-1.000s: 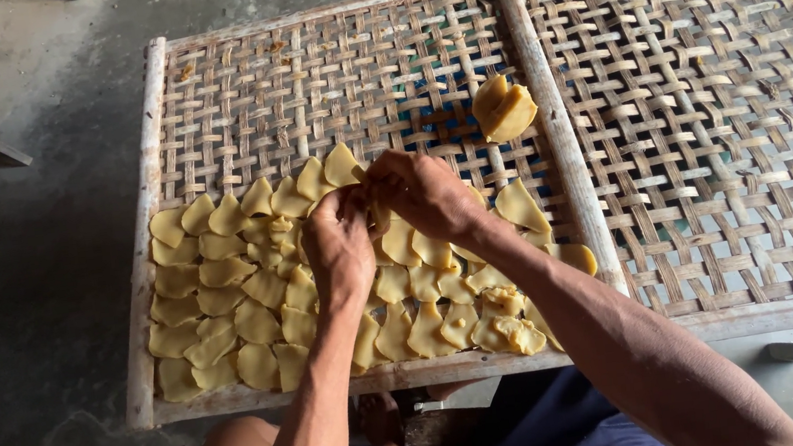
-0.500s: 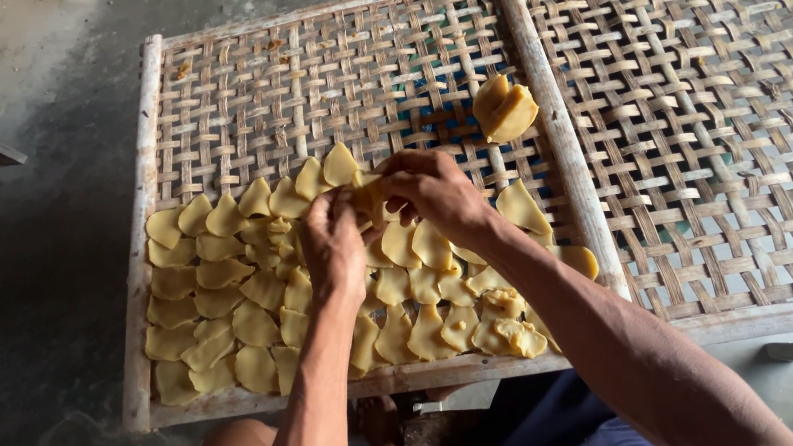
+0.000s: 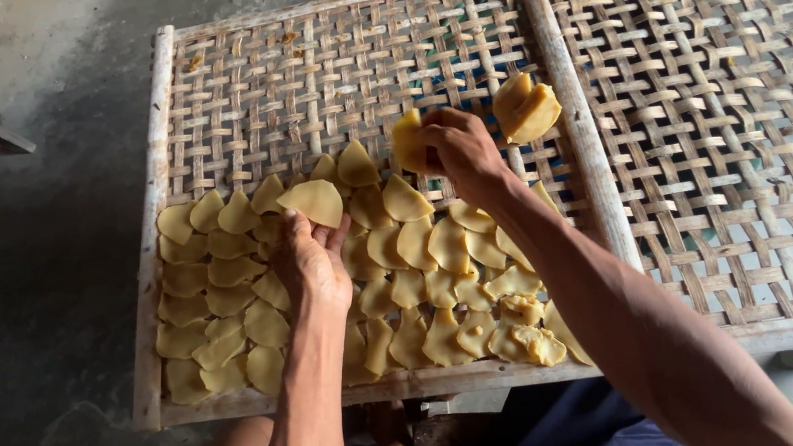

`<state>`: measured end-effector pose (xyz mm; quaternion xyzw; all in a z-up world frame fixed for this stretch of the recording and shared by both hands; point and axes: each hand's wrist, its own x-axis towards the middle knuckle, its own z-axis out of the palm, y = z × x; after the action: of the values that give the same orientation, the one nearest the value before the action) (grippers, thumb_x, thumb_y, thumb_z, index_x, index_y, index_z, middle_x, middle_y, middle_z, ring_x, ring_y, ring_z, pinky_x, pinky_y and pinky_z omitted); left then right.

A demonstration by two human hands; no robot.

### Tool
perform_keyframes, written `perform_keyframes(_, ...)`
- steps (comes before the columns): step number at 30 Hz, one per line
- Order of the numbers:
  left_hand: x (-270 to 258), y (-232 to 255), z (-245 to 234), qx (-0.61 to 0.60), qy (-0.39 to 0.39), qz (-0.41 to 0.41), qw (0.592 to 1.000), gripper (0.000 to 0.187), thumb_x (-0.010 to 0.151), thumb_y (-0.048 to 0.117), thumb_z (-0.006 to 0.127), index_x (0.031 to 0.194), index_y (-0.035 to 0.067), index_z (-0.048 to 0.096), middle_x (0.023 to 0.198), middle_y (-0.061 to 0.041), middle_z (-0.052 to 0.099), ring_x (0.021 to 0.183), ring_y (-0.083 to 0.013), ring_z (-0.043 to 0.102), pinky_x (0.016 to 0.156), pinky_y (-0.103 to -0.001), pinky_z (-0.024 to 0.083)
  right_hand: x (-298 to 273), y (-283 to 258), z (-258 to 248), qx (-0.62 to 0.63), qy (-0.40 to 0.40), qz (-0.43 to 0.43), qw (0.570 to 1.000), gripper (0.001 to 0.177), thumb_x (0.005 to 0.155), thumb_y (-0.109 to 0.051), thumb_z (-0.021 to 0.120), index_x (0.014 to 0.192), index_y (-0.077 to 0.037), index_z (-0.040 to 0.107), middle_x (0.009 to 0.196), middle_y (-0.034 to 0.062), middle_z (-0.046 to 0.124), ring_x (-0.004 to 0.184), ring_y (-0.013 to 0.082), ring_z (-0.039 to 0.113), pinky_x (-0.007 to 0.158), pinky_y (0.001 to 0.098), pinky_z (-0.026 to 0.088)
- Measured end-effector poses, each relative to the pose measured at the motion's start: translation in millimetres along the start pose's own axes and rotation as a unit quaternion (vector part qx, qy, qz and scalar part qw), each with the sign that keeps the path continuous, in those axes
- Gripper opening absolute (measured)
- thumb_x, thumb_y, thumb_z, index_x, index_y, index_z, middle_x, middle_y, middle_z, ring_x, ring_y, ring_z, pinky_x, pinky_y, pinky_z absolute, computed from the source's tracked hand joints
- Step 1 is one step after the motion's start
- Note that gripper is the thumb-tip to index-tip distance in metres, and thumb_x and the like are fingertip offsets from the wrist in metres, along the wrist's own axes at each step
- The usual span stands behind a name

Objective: The person sits on a low stool and arranges small yellow dough pieces onto a woven bamboo tray. They pick up pieces from a metal bowl and place them in neat rows on the tray, occasionally adjusting their position.

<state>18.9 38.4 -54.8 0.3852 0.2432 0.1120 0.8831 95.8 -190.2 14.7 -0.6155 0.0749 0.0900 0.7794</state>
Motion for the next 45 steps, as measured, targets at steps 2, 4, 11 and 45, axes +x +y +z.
perform_keyframes(2,-3.1,4.2,0.8,0.005,-0.023,-0.001,1.0,0.041,0.103,0.034,0.052,0.139,0.013,0.047,0.126,-0.01,0.059,0.11,-0.025,0.065,0.093,-0.047,0.064,15.3,4.0,3.3,-0.078,-0.032,-0.016,0.996,0.023,0.092,-0.009,0.062,0.112,0.0,0.068,0.105,0.0132,0.069,0.091,0.0224,0.071,0.076,0.0344,0.064)
perform_keyframes(4,-4.0,6.1,2.6,0.009,-0.039,-0.005,0.999,0.043,0.103,0.037,0.052,0.138,0.014,0.047,0.126,-0.01,0.059,0.11,-0.025,0.065,0.091,-0.046,0.064,29.2,11.7,10.3,-0.132,-0.062,-0.027,0.989,0.025,0.093,-0.008,0.064,0.115,0.001,0.07,0.103,0.0141,0.071,0.089,0.0233,0.069,0.073,0.0341,0.06)
perform_keyframes(11,-2.7,4.5,14.3,0.066,-0.072,-0.043,0.994,0.04,0.1,0.035,0.062,0.13,0.008,0.057,0.121,-0.011,0.066,0.103,-0.025,0.068,0.082,-0.044,0.065,38.2,22.0,21.8,-0.477,-0.021,-0.135,0.868,0.035,0.088,-0.016,0.069,0.12,-0.004,0.075,0.099,0.0167,0.078,0.089,0.0251,0.072,0.083,0.0383,0.055)
perform_keyframes(45,-50.6,15.6,60.4,0.203,-0.078,-0.018,0.976,0.026,0.102,0.02,0.057,0.125,0.007,0.063,0.104,-0.014,0.076,0.083,-0.0218,0.075,0.07,-0.037,0.063,-39.5,-27.8,-47.6,-0.574,0.027,-0.248,0.78,0.019,0.098,-0.008,0.06,0.112,-0.006,0.072,0.105,0.0188,0.07,0.092,0.0294,0.07,0.076,0.0423,0.062)
